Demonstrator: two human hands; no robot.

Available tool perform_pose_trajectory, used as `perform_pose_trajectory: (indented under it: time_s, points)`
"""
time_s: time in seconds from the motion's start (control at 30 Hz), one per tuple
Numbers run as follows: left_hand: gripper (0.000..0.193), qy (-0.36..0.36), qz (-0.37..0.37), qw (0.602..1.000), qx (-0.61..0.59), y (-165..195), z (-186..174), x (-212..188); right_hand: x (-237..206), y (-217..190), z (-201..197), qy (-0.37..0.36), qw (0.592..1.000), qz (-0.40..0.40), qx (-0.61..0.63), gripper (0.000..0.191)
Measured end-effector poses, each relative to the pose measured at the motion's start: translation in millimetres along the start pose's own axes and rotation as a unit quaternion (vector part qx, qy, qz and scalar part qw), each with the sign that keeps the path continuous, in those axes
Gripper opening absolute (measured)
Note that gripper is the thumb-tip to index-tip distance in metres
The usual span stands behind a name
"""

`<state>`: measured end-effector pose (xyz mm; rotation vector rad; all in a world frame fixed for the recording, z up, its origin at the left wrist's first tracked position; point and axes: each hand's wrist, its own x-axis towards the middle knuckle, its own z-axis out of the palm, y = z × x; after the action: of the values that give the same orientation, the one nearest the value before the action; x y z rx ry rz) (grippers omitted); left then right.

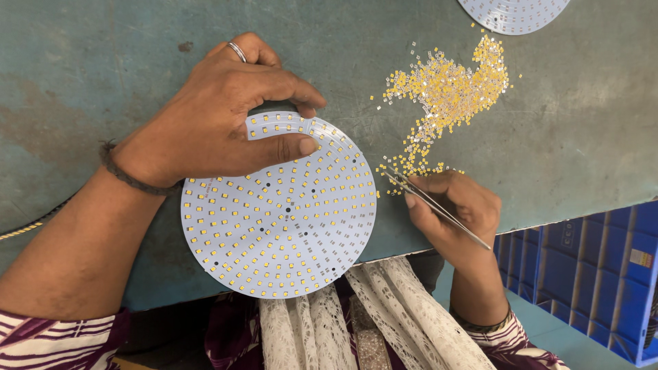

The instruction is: The person holds a round LED circuit board steady on the workbench with one hand and uses tweezers to pick small yellow LED components one at a time from a pile on the table, placing them onto the board's pads. The board gradually fills with components as the person works around it.

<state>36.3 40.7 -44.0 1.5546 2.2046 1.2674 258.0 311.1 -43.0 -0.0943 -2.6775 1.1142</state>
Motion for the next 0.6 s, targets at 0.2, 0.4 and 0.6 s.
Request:
perform_pose_trajectory:
  time_s: [0.2, 0.4, 0.6]
  points:
    - [0.049, 0.0, 0.002, 1.0, 0.001, 0.0, -0.6, 0.8, 2.2, 0.8, 0.6, -0.003, 1.0, -0.019, -0.004, 0.017]
    - [0.047, -0.001, 0.01, 1.0, 0.0, -2.7, 0.4, 2.3, -0.2, 5.3, -1.0, -0.014, 1.0, -0.016, 0.005, 0.013]
    - [0.047, 0.004, 0.058, 0.998, 0.02, -9.1, 4.4, 4.1, 21.5, 24.0, -15.2, -0.138, 0.979, -0.101, 0.109, 0.015]
